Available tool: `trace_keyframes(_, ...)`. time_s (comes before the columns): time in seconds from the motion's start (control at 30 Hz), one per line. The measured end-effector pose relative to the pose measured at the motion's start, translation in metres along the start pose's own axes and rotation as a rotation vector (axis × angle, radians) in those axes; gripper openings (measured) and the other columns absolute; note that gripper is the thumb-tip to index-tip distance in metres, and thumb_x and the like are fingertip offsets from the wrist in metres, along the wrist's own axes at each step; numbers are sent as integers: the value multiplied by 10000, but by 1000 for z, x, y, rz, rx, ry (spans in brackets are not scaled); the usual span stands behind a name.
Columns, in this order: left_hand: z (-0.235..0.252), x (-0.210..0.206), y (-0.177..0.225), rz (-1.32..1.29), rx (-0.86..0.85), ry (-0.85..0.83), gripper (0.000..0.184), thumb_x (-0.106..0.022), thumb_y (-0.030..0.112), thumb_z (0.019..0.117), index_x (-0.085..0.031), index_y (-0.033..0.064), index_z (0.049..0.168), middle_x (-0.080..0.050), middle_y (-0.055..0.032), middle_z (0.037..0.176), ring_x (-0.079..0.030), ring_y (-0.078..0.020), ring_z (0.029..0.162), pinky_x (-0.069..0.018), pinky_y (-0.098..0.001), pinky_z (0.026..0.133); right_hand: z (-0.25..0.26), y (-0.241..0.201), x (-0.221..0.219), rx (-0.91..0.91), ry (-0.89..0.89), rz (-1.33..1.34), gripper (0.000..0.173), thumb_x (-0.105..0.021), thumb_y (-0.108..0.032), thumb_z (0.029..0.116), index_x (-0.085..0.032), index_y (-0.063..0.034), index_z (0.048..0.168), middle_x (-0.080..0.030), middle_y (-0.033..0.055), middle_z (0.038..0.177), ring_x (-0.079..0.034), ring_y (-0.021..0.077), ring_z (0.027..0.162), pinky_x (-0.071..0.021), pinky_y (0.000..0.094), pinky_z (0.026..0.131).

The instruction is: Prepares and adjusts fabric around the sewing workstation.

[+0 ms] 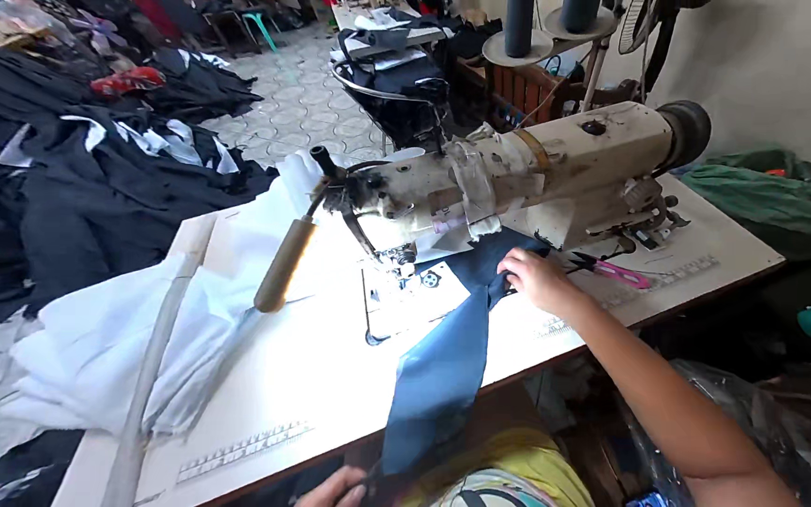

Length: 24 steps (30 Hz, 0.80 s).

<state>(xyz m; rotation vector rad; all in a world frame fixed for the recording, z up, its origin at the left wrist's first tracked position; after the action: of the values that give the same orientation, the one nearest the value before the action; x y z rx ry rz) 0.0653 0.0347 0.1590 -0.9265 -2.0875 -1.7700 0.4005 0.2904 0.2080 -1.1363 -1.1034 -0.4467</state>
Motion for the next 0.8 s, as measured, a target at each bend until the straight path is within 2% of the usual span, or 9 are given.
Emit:
trace_keyframes(0.13, 33, 18, 46, -140, -257, 265, 250, -478, 82, 1035, -664, -85, 1032, -699, -18, 903, -608, 78, 818, -511, -130, 793, -58, 34, 48, -233, 272, -60, 272, -550, 34, 981, -715, 33, 1197, -645, 245, 1317, -622, 441, 1208, -481, 620, 1015)
trace_keyframes(0.2, 46, 22, 54, -125, -327, 416, 245, -503, 111, 1015, -678, -59, 997, -660, 32, 807, -541, 128, 713, -461, -62, 691, -80, 72, 48, -376, 296, -131, 314, -555, -24, 1005, -648, 81, 1286, -584, 315, 1369, -541, 504, 1294, -403, 639, 1089)
trace_keyframes(0.4, 38, 46, 70, -205, -496, 678, 84, -561, 191, 1023, -633, 196, 1066, -659, 231, 933, -565, 184, 821, -478, -35, 740, -96, 99, 48, -364, 408, -209, 284, -538, 0, 992, -680, 100, 1217, -634, 339, 1263, -606, 514, 1196, -465, 626, 1014)
trace_keyframes(0.43, 36, 50, 69, -163, -482, 722, 65, -575, 190, 1013, -623, 187, 1056, -658, 216, 916, -570, 172, 805, -485, -40, 729, -95, 100, 49, -378, 403, -234, 264, -542, -1, 993, -684, 114, 1185, -638, 350, 1234, -614, 523, 1169, -468, 638, 993)
trace_keyframes(0.5, 33, 53, 64, 79, -364, 765, 145, -582, 152, 955, -621, 14, 976, -630, 23, 780, -554, 32, 664, -486, -138, 622, -96, 95, 49, -392, 411, -228, 245, -557, -18, 998, -666, 147, 1143, -645, 368, 1176, -630, 536, 1120, -471, 671, 956)
trace_keyframes(0.57, 31, 50, 52, 278, -210, 705, 211, -560, 174, 916, -654, -14, 930, -636, -88, 698, -588, -149, 560, -504, -329, 519, -96, 55, 43, -314, 425, -58, 271, -506, -32, 1020, -617, 163, 1172, -684, 327, 1037, -694, 448, 952, -523, 616, 856)
trace_keyframes(0.63, 28, 43, 42, 299, -141, 701, 205, -560, 197, 896, -664, 21, 909, -631, -72, 679, -591, -157, 544, -503, -334, 500, -88, -19, 22, -23, 312, 206, 311, -419, -93, 988, -617, 81, 1153, -667, 75, 848, -636, 96, 694, -544, 281, 651)
trace_keyframes(0.67, 25, 41, 42, 289, -131, 701, 197, -564, 197, 898, -666, 28, 907, -634, -64, 687, -592, -141, 554, -505, -312, 510, -83, -60, 5, 125, 149, 328, 304, -442, -156, 992, -637, 36, 1125, -660, 18, 830, -608, 37, 667, -529, 232, 624)
trace_keyframes(0.8, 19, 42, 59, 285, -195, 738, 164, -583, 184, 891, -662, 41, 889, -632, -43, 687, -584, -87, 577, -497, -232, 540, -51, -187, -47, 388, -277, 78, 410, -620, -414, 990, -666, -9, 1029, -653, 150, 745, -676, 338, 715, -510, 518, 637)
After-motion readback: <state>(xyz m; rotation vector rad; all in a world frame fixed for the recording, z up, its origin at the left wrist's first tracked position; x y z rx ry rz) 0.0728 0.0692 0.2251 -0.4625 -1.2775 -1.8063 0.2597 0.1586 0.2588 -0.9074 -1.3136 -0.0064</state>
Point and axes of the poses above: each hand's wrist, its own z-axis towards the middle knuckle, its own x-axis out of the back of the hand, y = z × x, the point moved 4 cm from there along z, towards the middle knuckle
